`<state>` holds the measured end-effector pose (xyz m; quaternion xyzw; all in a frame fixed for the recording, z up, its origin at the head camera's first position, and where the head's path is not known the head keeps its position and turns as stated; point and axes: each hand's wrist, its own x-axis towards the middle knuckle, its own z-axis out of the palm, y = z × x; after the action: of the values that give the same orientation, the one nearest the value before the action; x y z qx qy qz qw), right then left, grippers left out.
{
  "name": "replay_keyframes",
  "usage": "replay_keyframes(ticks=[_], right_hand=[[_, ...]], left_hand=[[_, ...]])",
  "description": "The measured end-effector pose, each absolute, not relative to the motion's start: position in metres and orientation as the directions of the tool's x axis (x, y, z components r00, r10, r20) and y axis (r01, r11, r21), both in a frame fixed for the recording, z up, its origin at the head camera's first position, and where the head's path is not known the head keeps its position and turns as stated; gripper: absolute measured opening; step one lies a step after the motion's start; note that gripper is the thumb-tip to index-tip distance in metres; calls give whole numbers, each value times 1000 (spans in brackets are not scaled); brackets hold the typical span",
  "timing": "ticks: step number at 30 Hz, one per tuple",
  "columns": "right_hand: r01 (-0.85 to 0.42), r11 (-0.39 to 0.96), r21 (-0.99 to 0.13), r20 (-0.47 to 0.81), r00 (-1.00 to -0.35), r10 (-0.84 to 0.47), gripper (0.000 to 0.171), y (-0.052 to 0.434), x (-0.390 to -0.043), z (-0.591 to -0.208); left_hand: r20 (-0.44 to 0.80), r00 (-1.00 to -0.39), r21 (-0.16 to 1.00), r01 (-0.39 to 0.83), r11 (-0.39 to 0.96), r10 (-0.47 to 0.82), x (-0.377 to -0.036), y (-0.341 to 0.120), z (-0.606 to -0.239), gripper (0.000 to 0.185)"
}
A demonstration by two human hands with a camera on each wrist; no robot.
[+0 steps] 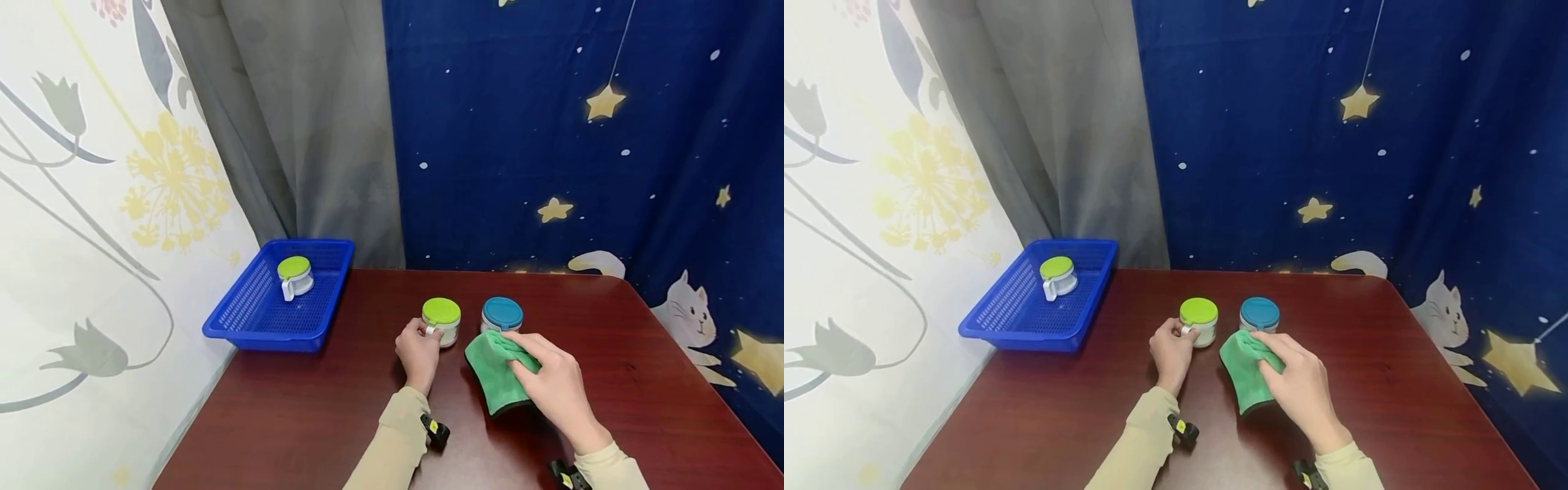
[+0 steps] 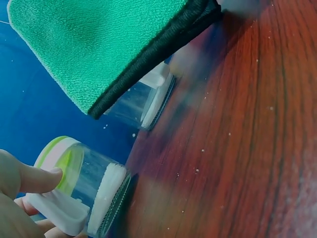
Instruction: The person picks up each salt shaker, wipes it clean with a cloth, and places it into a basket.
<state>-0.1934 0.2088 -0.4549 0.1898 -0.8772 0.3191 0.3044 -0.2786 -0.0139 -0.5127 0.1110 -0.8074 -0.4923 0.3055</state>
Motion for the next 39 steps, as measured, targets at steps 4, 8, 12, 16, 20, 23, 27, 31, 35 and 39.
replay_keyframes(ticks=[4, 8, 12, 16, 20, 23, 27, 31, 35, 39], right_hand=[[-529, 724, -442, 656, -742, -142, 56, 207, -192, -458], [-536, 723, -436, 660, -737, -148, 57, 204, -192, -458], [-535, 727, -430, 657, -738, -154, 55, 202, -194, -458], [-542, 734, -410, 663, -730, -168, 53, 198, -197, -456], [-564, 728, -391, 681, -709, -184, 56, 189, -200, -450], [-579, 713, -395, 680, -706, -197, 56, 179, -201, -444], [-609, 684, -402, 683, -697, -219, 52, 164, -203, -433], [-640, 658, -397, 702, -673, -231, 49, 147, -202, -425], [-653, 655, -380, 722, -652, -232, 48, 134, -201, -423], [-666, 657, -353, 738, -630, -243, 48, 127, -201, -423]], left_hand=[[314, -812, 890, 72, 450, -492, -272, -20, -514, 35], [300, -811, 887, 44, 460, -502, -265, -27, -512, 33], [309, -803, 884, 45, 465, -509, -258, -32, -505, 32], [329, -792, 889, 75, 452, -515, -251, -36, -496, 34], [354, -786, 888, 113, 445, -507, -244, -38, -488, 35], [376, -781, 884, 142, 445, -498, -239, -39, -482, 35], [417, -768, 872, 186, 453, -487, -231, -38, -473, 33], [461, -758, 855, 240, 460, -461, -222, -35, -467, 33], [493, -747, 841, 279, 463, -445, -214, -33, -461, 30], [508, -730, 837, 292, 463, -457, -210, -37, -457, 28]])
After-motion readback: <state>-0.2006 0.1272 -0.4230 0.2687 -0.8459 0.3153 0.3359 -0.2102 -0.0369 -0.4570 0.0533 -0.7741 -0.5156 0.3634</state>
